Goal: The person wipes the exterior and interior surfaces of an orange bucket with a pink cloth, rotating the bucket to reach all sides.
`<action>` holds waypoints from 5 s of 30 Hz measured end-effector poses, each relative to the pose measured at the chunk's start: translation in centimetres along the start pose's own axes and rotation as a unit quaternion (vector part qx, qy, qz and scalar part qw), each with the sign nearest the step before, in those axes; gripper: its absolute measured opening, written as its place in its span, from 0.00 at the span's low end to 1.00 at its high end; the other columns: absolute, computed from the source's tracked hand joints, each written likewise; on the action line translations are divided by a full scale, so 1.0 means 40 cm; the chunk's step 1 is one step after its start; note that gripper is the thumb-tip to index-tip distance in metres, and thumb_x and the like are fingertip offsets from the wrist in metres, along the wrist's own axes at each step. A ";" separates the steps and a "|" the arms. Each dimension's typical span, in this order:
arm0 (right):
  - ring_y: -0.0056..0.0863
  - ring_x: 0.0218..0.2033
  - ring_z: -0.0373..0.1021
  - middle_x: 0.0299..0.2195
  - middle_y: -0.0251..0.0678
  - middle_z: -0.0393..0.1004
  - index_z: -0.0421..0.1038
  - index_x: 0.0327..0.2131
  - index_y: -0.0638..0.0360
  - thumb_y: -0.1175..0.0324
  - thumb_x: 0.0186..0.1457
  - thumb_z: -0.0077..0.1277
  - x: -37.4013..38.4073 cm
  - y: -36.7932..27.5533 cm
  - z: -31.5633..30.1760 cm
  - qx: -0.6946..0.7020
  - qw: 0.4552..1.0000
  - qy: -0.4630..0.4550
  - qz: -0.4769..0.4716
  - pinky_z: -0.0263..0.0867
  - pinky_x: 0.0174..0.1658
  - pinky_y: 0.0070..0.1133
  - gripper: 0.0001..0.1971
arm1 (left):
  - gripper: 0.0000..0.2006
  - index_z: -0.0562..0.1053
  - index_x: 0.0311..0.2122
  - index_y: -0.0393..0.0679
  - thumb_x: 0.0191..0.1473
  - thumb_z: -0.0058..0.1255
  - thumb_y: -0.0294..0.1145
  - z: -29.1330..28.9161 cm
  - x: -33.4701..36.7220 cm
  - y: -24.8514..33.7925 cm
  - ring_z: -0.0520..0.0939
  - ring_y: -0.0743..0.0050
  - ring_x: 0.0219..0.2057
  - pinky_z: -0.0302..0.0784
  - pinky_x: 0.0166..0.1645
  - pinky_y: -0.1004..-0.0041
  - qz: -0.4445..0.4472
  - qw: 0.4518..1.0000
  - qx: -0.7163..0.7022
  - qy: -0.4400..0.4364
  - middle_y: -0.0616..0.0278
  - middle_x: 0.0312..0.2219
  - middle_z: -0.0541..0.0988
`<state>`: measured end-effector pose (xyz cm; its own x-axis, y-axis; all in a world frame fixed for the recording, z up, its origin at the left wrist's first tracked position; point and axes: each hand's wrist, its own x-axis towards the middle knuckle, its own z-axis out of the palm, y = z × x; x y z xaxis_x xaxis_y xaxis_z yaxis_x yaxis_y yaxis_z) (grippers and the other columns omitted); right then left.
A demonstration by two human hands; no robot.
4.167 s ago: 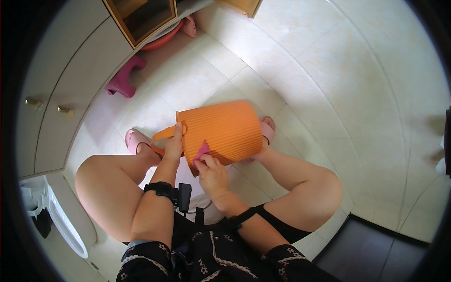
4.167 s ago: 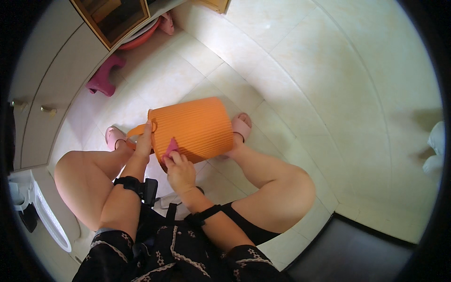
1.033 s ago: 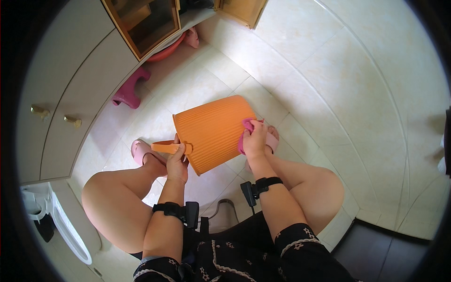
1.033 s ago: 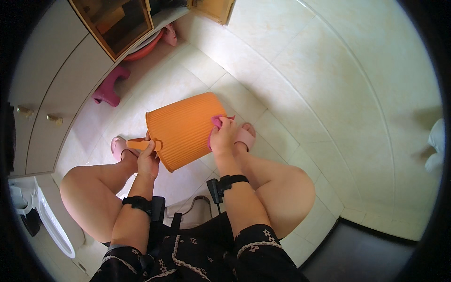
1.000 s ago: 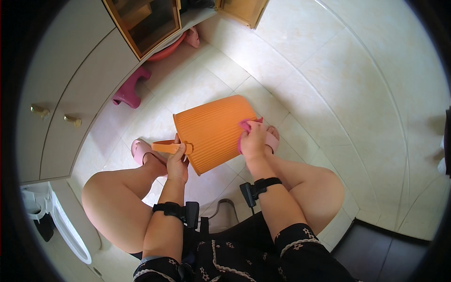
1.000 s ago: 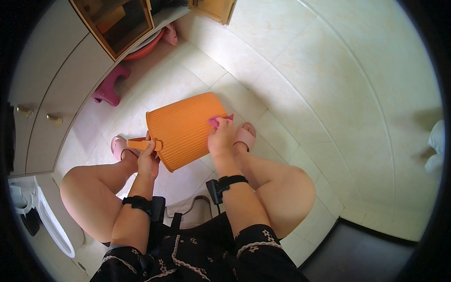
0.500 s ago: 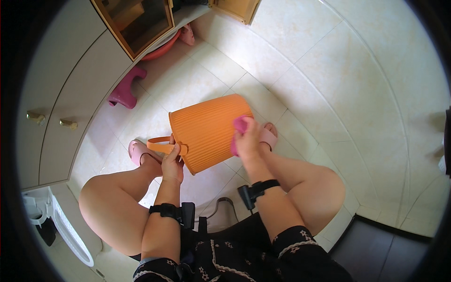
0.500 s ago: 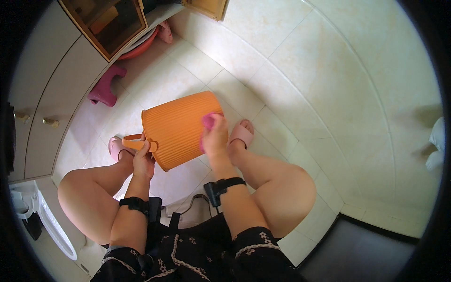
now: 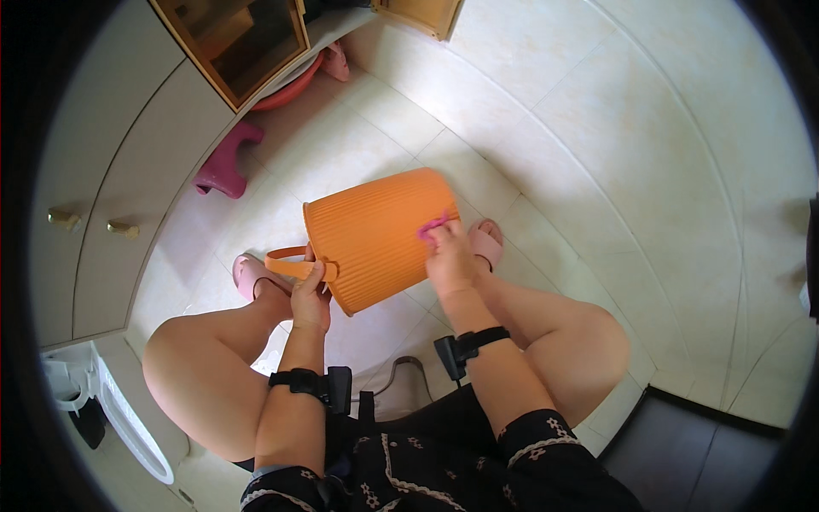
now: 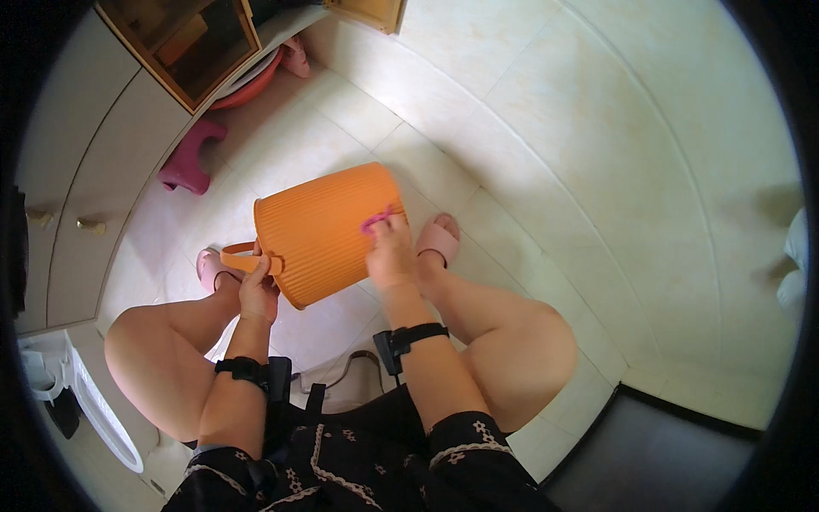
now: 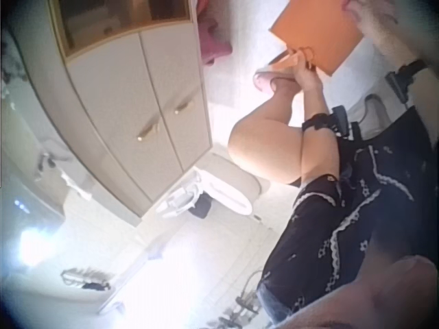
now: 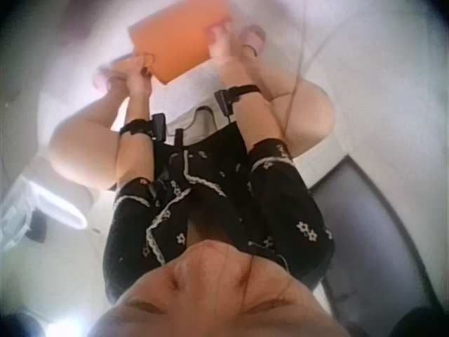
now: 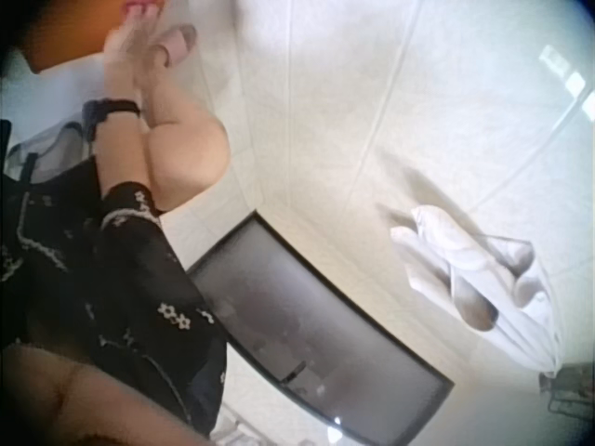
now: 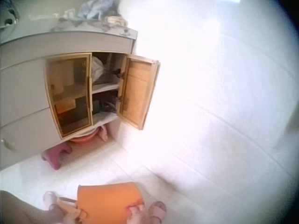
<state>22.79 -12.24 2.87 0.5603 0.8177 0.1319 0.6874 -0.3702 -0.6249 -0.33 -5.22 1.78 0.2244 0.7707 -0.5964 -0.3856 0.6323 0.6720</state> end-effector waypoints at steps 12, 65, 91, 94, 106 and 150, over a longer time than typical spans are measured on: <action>0.35 0.37 0.71 0.34 0.32 0.74 0.76 0.30 0.55 0.76 0.45 0.52 0.037 0.047 -0.038 0.014 0.999 -0.021 -0.034 0.67 0.38 0.28 0.07 | 0.29 0.60 0.62 0.54 0.55 0.53 0.38 -0.002 0.005 -0.012 0.64 0.66 0.55 0.57 0.59 0.62 -0.004 1.000 0.006 -0.012 0.69 0.56 0.66; 0.34 0.38 0.68 0.36 0.28 0.72 0.76 0.34 0.50 0.75 0.44 0.50 0.000 -0.043 0.043 -0.050 0.995 0.006 -0.088 0.67 0.38 0.30 0.12 | 0.30 0.59 0.62 0.57 0.55 0.52 0.41 -0.009 0.019 -0.036 0.65 0.66 0.55 0.57 0.58 0.59 -0.018 0.999 0.028 -0.033 0.70 0.55 0.67; 0.34 0.38 0.70 0.35 0.29 0.73 0.77 0.31 0.52 0.75 0.46 0.48 0.002 -0.052 0.051 -0.023 0.995 -0.038 -0.090 0.68 0.38 0.29 0.09 | 0.30 0.58 0.63 0.59 0.55 0.51 0.41 -0.024 0.030 -0.038 0.65 0.68 0.55 0.59 0.57 0.59 -0.028 0.998 0.023 -0.057 0.71 0.54 0.67; 0.38 0.40 0.69 0.37 0.31 0.75 0.76 0.30 0.54 0.74 0.48 0.48 0.075 0.023 -0.045 -0.005 0.994 -0.047 0.094 0.67 0.39 0.31 0.07 | 0.30 0.58 0.63 0.58 0.55 0.51 0.40 -0.030 0.021 -0.031 0.65 0.67 0.55 0.58 0.58 0.59 -0.030 0.998 0.026 -0.042 0.70 0.55 0.67; 0.35 0.38 0.69 0.36 0.28 0.72 0.76 0.33 0.50 0.75 0.42 0.52 -0.010 -0.101 0.054 -0.073 0.989 -0.050 -0.119 0.68 0.39 0.30 0.12 | 0.30 0.59 0.62 0.57 0.54 0.53 0.40 -0.018 0.024 -0.034 0.64 0.65 0.56 0.59 0.57 0.55 -0.021 0.998 0.021 -0.051 0.69 0.55 0.67; 0.35 0.40 0.69 0.38 0.32 0.73 0.76 0.33 0.56 0.77 0.41 0.50 -0.020 -0.025 0.045 -0.016 0.997 -0.005 -0.072 0.68 0.40 0.29 0.12 | 0.29 0.59 0.63 0.53 0.56 0.51 0.36 -0.010 0.020 -0.025 0.64 0.70 0.55 0.59 0.57 0.57 -0.034 0.998 0.013 -0.047 0.71 0.55 0.66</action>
<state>20.81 -11.73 2.02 0.4507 0.8674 0.2111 0.7750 -0.2628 -0.5747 -0.12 -5.24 0.45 0.3317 0.7295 -0.5982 -0.3436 0.6839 0.6436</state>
